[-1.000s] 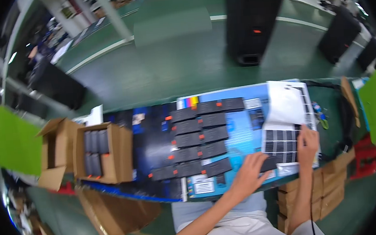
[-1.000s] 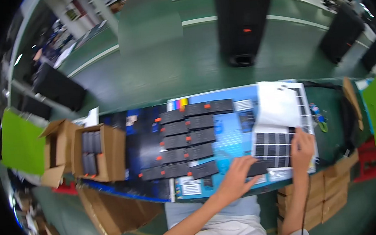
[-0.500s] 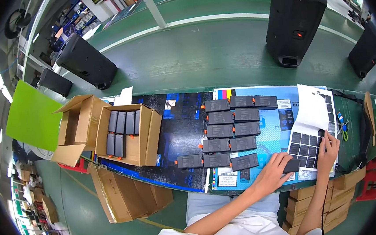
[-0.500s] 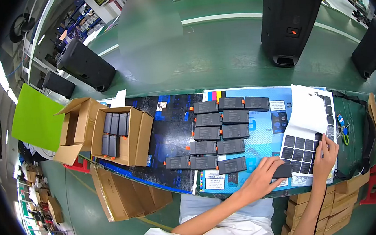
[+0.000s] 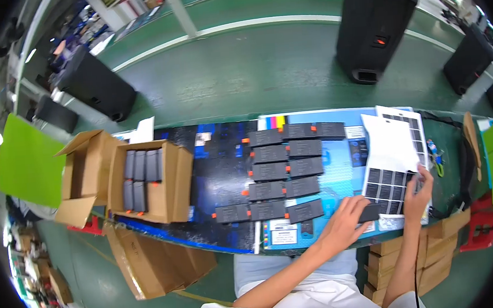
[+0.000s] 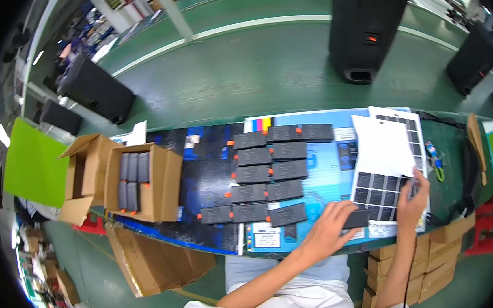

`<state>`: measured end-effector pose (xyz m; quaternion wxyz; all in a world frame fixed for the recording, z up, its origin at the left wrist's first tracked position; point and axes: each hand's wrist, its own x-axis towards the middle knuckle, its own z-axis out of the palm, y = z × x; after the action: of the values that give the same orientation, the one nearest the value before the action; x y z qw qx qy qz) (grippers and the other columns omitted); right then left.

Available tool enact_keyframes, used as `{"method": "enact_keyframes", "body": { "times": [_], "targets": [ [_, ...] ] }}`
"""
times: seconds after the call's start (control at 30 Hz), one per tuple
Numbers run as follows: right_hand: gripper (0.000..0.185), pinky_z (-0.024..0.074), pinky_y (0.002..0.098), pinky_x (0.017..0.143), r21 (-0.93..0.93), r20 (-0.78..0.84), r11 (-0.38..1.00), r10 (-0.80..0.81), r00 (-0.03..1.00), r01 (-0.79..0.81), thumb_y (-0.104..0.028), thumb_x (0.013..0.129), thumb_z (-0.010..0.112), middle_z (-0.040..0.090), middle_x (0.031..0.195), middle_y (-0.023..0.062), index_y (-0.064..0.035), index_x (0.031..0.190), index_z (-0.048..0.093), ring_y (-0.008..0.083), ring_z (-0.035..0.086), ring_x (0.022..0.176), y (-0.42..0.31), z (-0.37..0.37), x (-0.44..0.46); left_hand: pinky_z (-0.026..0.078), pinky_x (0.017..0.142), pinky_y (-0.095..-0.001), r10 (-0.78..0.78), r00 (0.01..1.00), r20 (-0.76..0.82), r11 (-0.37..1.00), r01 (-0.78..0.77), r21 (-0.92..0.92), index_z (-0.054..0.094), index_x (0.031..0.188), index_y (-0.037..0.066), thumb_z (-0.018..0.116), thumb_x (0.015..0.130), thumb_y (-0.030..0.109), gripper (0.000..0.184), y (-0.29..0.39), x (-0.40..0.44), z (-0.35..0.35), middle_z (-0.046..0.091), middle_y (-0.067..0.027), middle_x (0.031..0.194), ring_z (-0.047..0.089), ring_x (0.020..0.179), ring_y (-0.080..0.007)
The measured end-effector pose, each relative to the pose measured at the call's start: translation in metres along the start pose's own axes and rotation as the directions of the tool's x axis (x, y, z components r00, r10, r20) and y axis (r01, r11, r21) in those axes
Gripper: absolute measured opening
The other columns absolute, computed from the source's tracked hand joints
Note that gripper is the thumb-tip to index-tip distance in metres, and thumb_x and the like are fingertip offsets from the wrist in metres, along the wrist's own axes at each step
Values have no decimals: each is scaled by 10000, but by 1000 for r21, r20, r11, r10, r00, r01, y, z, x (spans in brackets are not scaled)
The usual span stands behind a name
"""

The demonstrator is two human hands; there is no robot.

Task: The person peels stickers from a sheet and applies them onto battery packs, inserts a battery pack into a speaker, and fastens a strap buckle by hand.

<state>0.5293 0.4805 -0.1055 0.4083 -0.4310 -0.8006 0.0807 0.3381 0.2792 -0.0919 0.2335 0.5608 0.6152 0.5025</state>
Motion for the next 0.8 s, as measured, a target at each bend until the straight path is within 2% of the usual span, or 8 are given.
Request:
{"method": "enact_keyframes", "body": {
  "times": [0.17,0.2,0.27,0.33,0.43,0.53,0.67,0.8],
  "targets": [
    [424,468,388,1068,78,-157,996,-34,987,47,31,975,591,539,1499,180,14,1391,515,296,562,1288,-2,-5,6,483,1062,-483,15,1000,-9,996,-15,84,592,1318,-12,828,874,175,536,1,2,2,600,-208,1341,564,1218,-424],
    [313,477,431,1051,88,-233,995,-18,972,39,16,961,646,547,1448,206,0,1258,547,354,567,1265,-13,-8,11,486,1053,-483,14,1000,1,997,-14,73,592,1316,-13,834,864,161,541,2,3,1,600,-207,1339,565,1214,-422],
    [270,492,419,1016,-6,-203,1000,-10,979,9,23,976,640,553,1386,195,0,1234,564,339,571,1232,-26,-25,16,487,1041,-474,-8,1000,12,998,8,57,593,1313,-10,841,848,125,545,6,4,-4,601,-202,1331,569,1200,-410],
    [183,528,365,920,2,-188,999,33,982,-33,21,998,638,585,1270,159,8,1175,590,259,618,1098,-42,-42,18,486,1042,-469,-9,999,33,1000,8,24,593,1317,-6,836,848,118,543,6,5,-7,600,-200,1335,569,1200,-408],
    [97,500,233,704,508,156,801,277,948,-317,14,1021,643,640,1048,42,-7,1113,623,86,612,830,-55,-55,13,483,1044,-456,18,998,66,1000,-16,-25,588,1333,12,818,846,86,544,0,6,-15,617,-184,1319,574,1210,-398],
    [103,489,242,694,502,510,636,330,794,-587,38,1014,630,608,883,16,-22,1094,607,90,605,807,-90,-73,13,484,1044,-452,-14,996,89,997,21,-79,592,1327,20,815,838,72,540,-3,6,-19,639,-169,1293,583,1218,-384],
    [118,503,252,704,524,580,679,158,799,-515,38,1001,658,609,939,28,-18,1089,604,98,611,815,-98,-66,4,484,1045,-452,-19,995,94,996,27,-84,597,1316,24,820,833,68,534,-6,4,-19,644,-159,1296,588,1217,-379],
    [124,496,245,699,478,727,569,172,665,-670,25,1009,660,607,951,31,-21,1109,603,96,600,799,-105,-63,4,484,1050,-452,-21,996,89,994,30,-105,604,1304,25,830,824,74,533,-6,3,-20,647,-158,1297,591,1226,-377]
  ]
}}
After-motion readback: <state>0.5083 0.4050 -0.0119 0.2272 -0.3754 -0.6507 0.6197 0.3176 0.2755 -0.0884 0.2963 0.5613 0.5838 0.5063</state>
